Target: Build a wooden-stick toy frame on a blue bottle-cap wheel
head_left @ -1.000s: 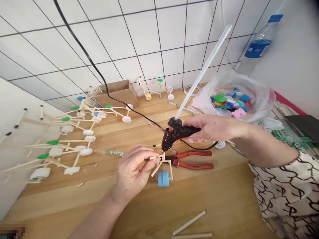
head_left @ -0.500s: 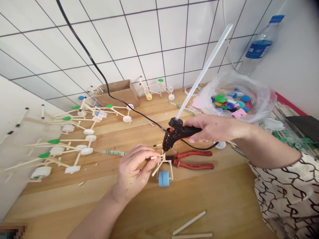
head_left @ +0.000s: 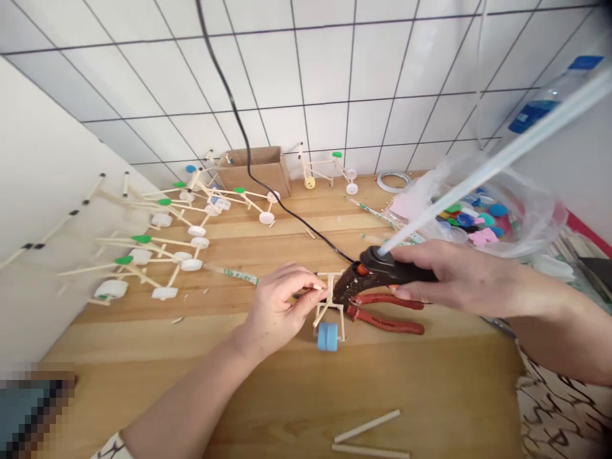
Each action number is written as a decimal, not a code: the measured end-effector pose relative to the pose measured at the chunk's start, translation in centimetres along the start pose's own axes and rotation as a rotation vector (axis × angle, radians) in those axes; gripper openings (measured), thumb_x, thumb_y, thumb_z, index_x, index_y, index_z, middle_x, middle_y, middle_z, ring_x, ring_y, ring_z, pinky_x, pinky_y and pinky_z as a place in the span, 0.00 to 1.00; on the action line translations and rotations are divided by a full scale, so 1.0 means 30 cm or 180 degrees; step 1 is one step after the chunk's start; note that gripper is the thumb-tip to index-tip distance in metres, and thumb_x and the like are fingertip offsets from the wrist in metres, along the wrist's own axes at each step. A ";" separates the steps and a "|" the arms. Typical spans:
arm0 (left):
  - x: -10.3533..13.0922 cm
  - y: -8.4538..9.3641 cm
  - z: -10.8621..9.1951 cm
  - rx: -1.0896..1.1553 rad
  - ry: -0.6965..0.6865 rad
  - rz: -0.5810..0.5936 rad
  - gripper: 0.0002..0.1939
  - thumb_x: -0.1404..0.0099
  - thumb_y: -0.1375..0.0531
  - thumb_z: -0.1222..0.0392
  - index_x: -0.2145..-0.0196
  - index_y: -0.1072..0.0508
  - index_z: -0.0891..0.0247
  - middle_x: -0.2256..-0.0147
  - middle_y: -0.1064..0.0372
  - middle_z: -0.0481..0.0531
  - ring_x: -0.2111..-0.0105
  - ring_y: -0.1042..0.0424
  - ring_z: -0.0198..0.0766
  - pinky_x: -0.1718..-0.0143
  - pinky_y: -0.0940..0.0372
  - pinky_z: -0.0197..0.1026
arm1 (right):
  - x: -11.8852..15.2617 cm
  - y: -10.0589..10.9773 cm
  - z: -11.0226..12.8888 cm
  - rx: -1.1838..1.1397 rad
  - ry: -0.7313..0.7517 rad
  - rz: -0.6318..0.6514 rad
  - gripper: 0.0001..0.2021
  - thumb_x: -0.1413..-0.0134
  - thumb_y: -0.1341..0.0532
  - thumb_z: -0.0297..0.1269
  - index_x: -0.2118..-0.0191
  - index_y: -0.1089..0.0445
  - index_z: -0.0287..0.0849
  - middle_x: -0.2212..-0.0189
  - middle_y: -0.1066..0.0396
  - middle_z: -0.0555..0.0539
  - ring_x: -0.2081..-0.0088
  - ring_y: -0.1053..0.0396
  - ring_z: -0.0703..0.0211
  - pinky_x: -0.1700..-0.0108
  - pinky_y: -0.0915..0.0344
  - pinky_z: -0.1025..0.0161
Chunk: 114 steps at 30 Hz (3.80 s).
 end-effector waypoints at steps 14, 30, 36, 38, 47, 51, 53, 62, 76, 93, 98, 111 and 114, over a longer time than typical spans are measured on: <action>0.000 -0.010 0.014 0.0093 -0.0088 -0.0042 0.06 0.40 0.39 0.67 0.75 0.29 0.65 0.76 0.28 0.50 0.75 0.30 0.34 0.72 0.35 0.37 | 0.166 -0.117 -0.040 0.1526 0.0337 -0.0959 0.20 0.43 0.43 0.39 0.44 0.37 0.51 0.52 0.28 0.48 0.55 0.27 0.50 0.57 0.26 0.58; -0.006 -0.030 0.033 0.0231 -0.0034 0.0015 0.06 0.40 0.38 0.64 0.74 0.29 0.64 0.76 0.28 0.51 0.74 0.32 0.34 0.70 0.36 0.37 | 0.158 -0.200 -0.021 0.1374 0.0731 -0.1286 0.17 0.42 0.47 0.35 0.47 0.39 0.47 0.60 0.25 0.44 0.65 0.25 0.55 0.67 0.29 0.64; -0.005 -0.032 0.033 0.0211 -0.0040 0.0018 0.06 0.40 0.38 0.63 0.74 0.29 0.64 0.77 0.29 0.50 0.75 0.33 0.34 0.71 0.37 0.37 | 0.165 -0.215 -0.023 0.1543 0.0602 -0.1108 0.17 0.44 0.46 0.33 0.48 0.39 0.47 0.60 0.26 0.44 0.63 0.25 0.52 0.67 0.29 0.64; -0.007 -0.031 0.032 0.0207 -0.0061 0.0007 0.07 0.40 0.39 0.64 0.75 0.29 0.64 0.77 0.29 0.50 0.75 0.33 0.33 0.71 0.37 0.36 | 0.163 -0.222 -0.019 0.1641 0.0664 -0.1123 0.16 0.43 0.47 0.34 0.49 0.39 0.46 0.60 0.26 0.43 0.63 0.25 0.52 0.67 0.29 0.64; -0.007 -0.032 0.027 0.0240 -0.0104 -0.0002 0.06 0.40 0.38 0.65 0.74 0.29 0.65 0.77 0.28 0.51 0.75 0.33 0.34 0.71 0.37 0.37 | 0.171 -0.235 -0.021 0.1857 0.0761 -0.1225 0.14 0.42 0.49 0.34 0.49 0.40 0.43 0.61 0.27 0.42 0.63 0.26 0.53 0.66 0.29 0.63; -0.006 -0.032 0.027 0.0234 -0.0111 -0.0009 0.06 0.39 0.39 0.65 0.75 0.29 0.65 0.77 0.28 0.50 0.75 0.33 0.33 0.71 0.37 0.37 | 0.179 -0.240 -0.039 0.1853 0.0746 -0.1224 0.15 0.41 0.48 0.36 0.48 0.40 0.43 0.60 0.27 0.42 0.62 0.26 0.52 0.65 0.29 0.63; -0.006 -0.031 0.027 0.0236 -0.0117 -0.0018 0.07 0.39 0.39 0.64 0.75 0.29 0.65 0.77 0.29 0.50 0.75 0.33 0.33 0.71 0.37 0.36 | 0.186 -0.241 -0.054 0.1846 0.0722 -0.1228 0.16 0.41 0.48 0.36 0.47 0.40 0.42 0.59 0.27 0.41 0.61 0.26 0.52 0.63 0.28 0.62; 0.000 -0.033 0.033 0.0267 -0.0062 0.0014 0.06 0.40 0.38 0.65 0.75 0.29 0.65 0.77 0.29 0.50 0.74 0.33 0.33 0.71 0.37 0.36 | 0.169 -0.188 -0.070 0.1241 0.0356 -0.1235 0.15 0.41 0.47 0.36 0.48 0.37 0.46 0.58 0.26 0.45 0.61 0.26 0.53 0.64 0.29 0.64; 0.007 -0.019 0.022 0.0204 -0.0102 0.0094 0.05 0.39 0.40 0.67 0.73 0.27 0.65 0.77 0.29 0.50 0.74 0.33 0.33 0.71 0.36 0.37 | 0.045 -0.070 -0.115 -0.0579 -0.0751 -0.0589 0.19 0.42 0.46 0.50 0.54 0.30 0.42 0.75 0.35 0.51 0.73 0.38 0.61 0.73 0.42 0.66; 0.013 -0.006 -0.003 0.0061 -0.0287 0.0302 0.04 0.41 0.39 0.70 0.69 0.27 0.63 0.73 0.27 0.49 0.72 0.30 0.33 0.70 0.33 0.37 | -0.016 -0.053 -0.112 -0.0925 -0.0557 -0.0233 0.17 0.42 0.45 0.44 0.54 0.31 0.38 0.81 0.47 0.56 0.79 0.49 0.68 0.76 0.51 0.68; 0.015 -0.005 -0.003 -0.0018 -0.0288 0.0310 0.04 0.41 0.38 0.70 0.69 0.27 0.62 0.73 0.27 0.48 0.71 0.29 0.33 0.69 0.33 0.37 | -0.016 -0.044 -0.104 -0.0734 -0.0614 -0.0284 0.15 0.44 0.44 0.44 0.58 0.30 0.38 0.81 0.45 0.55 0.78 0.48 0.67 0.74 0.50 0.67; 0.015 0.000 -0.004 -0.0086 -0.0244 0.0310 0.05 0.41 0.38 0.69 0.70 0.27 0.61 0.73 0.27 0.47 0.71 0.28 0.35 0.69 0.33 0.38 | -0.012 -0.030 -0.090 -0.0580 -0.0656 -0.0413 0.13 0.44 0.44 0.43 0.63 0.28 0.38 0.81 0.46 0.55 0.77 0.47 0.67 0.74 0.51 0.66; 0.011 0.000 -0.010 -0.0088 -0.0233 0.0312 0.05 0.41 0.38 0.69 0.70 0.27 0.61 0.74 0.28 0.47 0.72 0.29 0.34 0.70 0.33 0.37 | -0.011 -0.034 -0.097 -0.0668 -0.0614 -0.0439 0.14 0.43 0.44 0.44 0.63 0.29 0.37 0.82 0.47 0.56 0.79 0.48 0.68 0.75 0.53 0.67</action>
Point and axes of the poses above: each hand's wrist, its own x-axis away from the middle knuckle, its own y-axis out of the back of the hand, z = x × y, the point moved 5 cm from there along -x, towards the middle knuckle
